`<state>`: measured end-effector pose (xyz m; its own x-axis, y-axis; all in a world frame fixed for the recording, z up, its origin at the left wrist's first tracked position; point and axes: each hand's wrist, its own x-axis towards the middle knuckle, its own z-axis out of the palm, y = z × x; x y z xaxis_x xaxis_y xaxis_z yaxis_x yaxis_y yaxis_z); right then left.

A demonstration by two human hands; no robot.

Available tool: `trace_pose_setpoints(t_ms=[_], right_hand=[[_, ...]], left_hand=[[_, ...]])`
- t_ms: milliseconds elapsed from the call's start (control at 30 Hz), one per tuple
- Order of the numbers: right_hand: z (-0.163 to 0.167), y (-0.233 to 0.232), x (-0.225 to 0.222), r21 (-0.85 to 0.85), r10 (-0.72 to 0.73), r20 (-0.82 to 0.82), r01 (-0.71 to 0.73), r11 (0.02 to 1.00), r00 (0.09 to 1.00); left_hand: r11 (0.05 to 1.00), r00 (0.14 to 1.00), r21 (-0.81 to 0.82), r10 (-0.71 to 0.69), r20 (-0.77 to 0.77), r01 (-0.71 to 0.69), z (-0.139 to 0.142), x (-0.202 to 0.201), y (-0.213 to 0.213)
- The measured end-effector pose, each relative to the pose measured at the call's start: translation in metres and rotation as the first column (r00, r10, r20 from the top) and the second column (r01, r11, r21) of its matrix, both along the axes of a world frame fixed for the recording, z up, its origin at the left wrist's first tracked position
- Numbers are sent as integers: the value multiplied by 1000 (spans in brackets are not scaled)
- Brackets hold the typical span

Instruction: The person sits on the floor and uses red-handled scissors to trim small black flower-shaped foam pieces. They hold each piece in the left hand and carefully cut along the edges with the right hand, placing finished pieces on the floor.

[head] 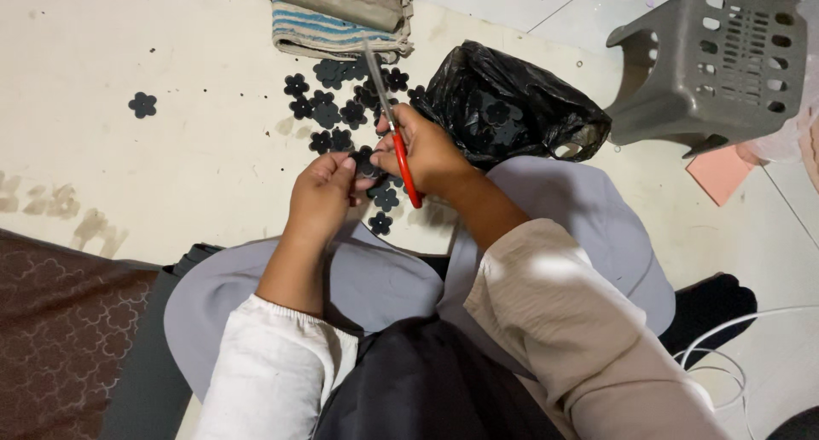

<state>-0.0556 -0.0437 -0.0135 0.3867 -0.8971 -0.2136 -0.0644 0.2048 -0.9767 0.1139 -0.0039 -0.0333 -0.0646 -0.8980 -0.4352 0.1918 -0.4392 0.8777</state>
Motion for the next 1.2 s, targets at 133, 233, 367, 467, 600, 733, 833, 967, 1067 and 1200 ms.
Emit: trace_pose_setpoints(t_ms=[133,233,367,467,600,733,833,967,1067,1200], right_hand=[[-5,-1,-2,60,-6,22,5,998,1000],[-8,-2,-4,82,0,71,-5,997,998],[-11,-2,-6,114,-9,75,0,993,997],[-15,-2,-7,54,11,28,-12,998,1000],[-21,-7,-9,53,3,53,-6,999,999],[-23,-12,-10,20,-76,108,74,997,991],[-23,-10,-8,21,-123,108,121,992,987],[-23,-7,-8,136,-92,19,88,987,996],[-20,-11,-14,139,-17,198,-11,990,980],[-19,-12,-17,149,-72,239,36,988,968]], left_hand=[[983,988,-183,45,147,-18,-5,1,-1],[948,999,-317,-43,-31,31,-10,-2,-6],[998,996,-1,62,62,-62,-14,-5,-13],[995,994,5,104,16,-104,-17,0,-15],[999,1000,-52,15,10,-15,-22,6,-12],[999,998,-12,37,-59,-38,-26,4,-10],[1000,1000,-1,18,7,-18,-25,0,-9],[997,998,-76,13,55,-8,-24,-2,-8],[997,991,-77,40,125,-31,-22,2,-9],[995,993,-74,73,95,-66,-22,5,-9]])
